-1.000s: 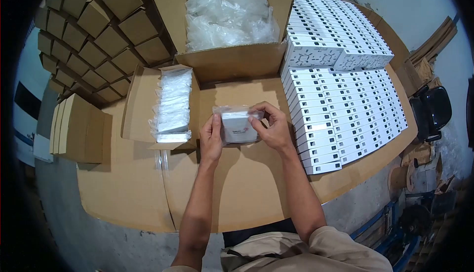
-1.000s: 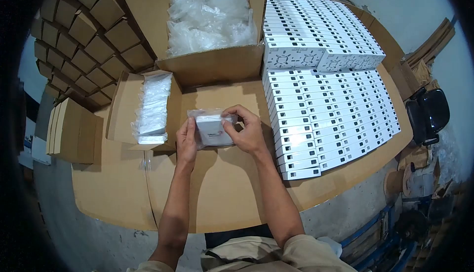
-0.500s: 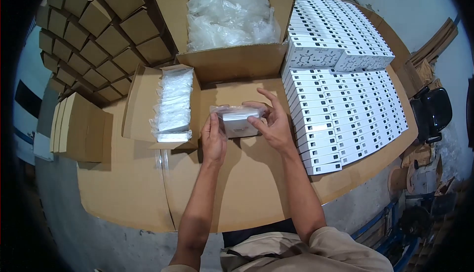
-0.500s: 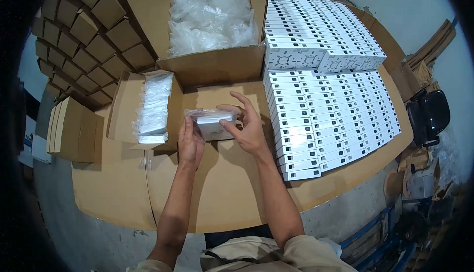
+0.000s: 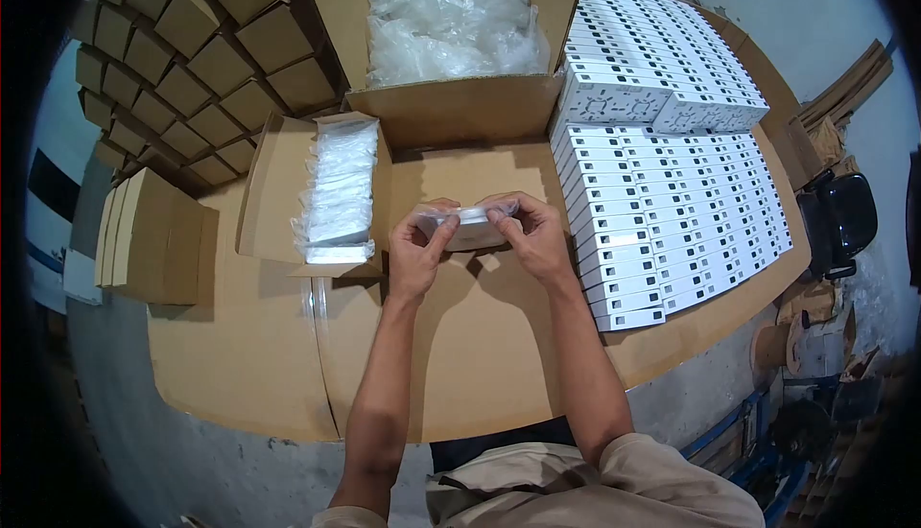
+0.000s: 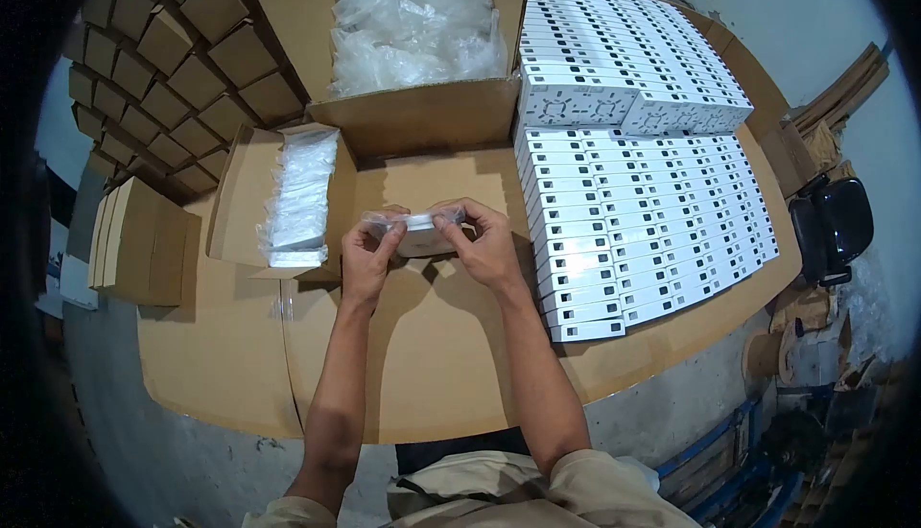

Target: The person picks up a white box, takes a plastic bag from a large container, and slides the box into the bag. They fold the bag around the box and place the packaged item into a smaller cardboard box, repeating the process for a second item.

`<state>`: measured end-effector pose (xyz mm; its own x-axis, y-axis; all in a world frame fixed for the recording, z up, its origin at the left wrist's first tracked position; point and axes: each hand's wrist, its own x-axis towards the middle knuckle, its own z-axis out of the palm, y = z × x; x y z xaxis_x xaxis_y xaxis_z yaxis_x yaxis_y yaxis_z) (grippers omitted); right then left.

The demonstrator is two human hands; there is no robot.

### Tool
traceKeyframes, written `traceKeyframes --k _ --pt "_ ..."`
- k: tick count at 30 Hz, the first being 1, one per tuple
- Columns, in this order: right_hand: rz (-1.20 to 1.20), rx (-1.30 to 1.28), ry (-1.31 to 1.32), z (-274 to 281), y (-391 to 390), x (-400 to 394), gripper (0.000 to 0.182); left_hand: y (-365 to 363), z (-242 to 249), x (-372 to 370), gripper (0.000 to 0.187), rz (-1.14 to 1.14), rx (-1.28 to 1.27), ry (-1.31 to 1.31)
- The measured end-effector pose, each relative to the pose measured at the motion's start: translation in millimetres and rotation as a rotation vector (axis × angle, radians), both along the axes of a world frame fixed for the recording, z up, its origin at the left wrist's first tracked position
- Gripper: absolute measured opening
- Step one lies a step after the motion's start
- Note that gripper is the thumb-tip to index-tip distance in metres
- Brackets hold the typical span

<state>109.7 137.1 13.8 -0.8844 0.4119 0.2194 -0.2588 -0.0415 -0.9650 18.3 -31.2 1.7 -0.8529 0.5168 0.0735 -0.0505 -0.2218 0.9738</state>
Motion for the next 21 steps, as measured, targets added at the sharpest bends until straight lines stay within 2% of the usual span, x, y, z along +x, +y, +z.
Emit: traceKeyframes --k 4,8,13,21 --pt "-0.054 0.045 -0.027 0.0 3.4 2.2 0.006 1.6 -3.9 -2.4 0.012 0.037 0.046 0.119" --pt "-0.11 0.035 -0.006 -4.3 3.8 0.8 0.01 4.7 -2.2 1.2 0.012 0.115 0.036 0.076" --pt "-0.13 0.03 0.024 -11.9 5.3 -2.1 0.016 10.4 -6.7 2.3 0.022 0.214 0.038 0.069" --pt "-0.123 -0.104 0.066 -4.3 -3.3 -5.0 0.016 14.0 -1.9 3.5 0.025 0.237 0.037 0.072"
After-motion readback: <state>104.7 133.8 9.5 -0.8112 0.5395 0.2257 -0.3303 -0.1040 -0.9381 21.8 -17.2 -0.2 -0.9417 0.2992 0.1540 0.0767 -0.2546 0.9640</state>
